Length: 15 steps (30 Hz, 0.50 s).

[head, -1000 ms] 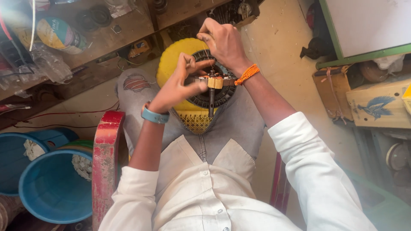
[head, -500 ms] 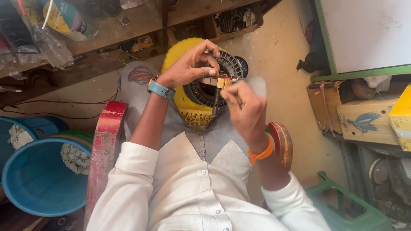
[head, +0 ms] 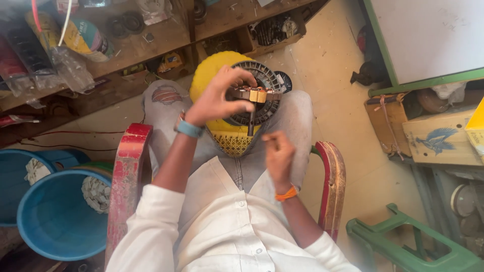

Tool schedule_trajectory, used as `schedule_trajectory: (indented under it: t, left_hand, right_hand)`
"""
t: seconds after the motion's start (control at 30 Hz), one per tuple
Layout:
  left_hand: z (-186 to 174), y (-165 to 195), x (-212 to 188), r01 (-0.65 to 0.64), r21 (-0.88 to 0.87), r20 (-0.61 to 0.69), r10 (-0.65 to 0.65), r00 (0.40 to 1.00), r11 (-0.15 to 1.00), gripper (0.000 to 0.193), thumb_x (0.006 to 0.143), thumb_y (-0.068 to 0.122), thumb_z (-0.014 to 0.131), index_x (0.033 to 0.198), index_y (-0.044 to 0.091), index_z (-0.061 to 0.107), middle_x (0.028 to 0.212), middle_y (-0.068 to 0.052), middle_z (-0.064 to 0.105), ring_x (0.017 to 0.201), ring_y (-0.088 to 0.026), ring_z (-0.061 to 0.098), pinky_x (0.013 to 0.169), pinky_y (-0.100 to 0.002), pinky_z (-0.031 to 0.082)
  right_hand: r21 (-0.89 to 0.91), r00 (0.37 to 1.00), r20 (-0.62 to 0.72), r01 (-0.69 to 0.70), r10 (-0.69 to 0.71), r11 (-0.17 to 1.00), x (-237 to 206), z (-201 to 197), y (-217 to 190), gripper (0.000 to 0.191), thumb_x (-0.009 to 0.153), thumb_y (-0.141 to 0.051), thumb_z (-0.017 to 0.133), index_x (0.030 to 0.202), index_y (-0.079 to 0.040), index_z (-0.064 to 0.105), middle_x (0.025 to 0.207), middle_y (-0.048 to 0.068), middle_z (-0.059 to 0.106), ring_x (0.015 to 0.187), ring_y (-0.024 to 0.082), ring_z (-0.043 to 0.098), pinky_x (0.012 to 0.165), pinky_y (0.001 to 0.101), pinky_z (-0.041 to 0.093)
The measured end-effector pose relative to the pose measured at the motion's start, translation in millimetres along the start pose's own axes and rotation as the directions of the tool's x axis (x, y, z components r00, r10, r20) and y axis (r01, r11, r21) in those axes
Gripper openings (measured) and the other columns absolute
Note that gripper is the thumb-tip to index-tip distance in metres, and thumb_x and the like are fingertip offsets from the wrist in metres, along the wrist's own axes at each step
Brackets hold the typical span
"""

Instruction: The person sits on a chair with an electric motor armature on their lap and fits copper winding segments around the rotor by hand, pressing and adjusting each piece into place. They briefly use a screwdriver on the assembly and continue seating the windings, working on the motor held between their legs.

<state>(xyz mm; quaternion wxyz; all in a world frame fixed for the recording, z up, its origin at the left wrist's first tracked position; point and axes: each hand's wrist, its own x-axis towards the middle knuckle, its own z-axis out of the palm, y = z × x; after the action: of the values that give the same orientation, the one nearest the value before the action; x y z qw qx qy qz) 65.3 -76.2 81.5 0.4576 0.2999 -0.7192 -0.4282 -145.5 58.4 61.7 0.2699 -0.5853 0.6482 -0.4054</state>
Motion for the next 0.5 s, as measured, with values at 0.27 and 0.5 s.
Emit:
schedule_trajectory:
  t: [0.27, 0.5]
  left_hand:
    - [44.9, 17.3, -8.1, 0.061, 0.278, -0.302, 0.027, 0.953, 0.959, 0.035, 0.075, 0.003, 0.083, 0.106, 0.009, 0.069, 0.104, -0.003, 0.069, 0.099, -0.026, 0.054, 0.089, -0.038, 0.047]
    - [47.0, 13.2, -10.9, 0.049, 0.292, -0.330, 0.052, 0.943, 0.955, 0.037, 0.072, 0.003, 0.083, 0.106, 0.007, 0.068, 0.104, -0.004, 0.068, 0.099, -0.027, 0.054, 0.090, -0.038, 0.047]
  right_hand:
    - [0.042, 0.991, 0.007, 0.135, -0.135, 0.990, 61.9, -74.6, -34.4, 0.002, 0.098, 0.000, 0.073, 0.099, 0.001, 0.072, 0.078, 0.001, 0.062, 0.066, 0.005, 0.046, 0.059, 0.0236, 0.037]
    - [-0.008, 0.823, 0.268, 0.522, -0.501, 0.853, 125.7, -58.7, -102.7, 0.006, 0.098, 0.002, 0.072, 0.104, 0.000, 0.071, 0.090, 0.009, 0.072, 0.078, 0.010, 0.069, 0.070, 0.0253, 0.052]
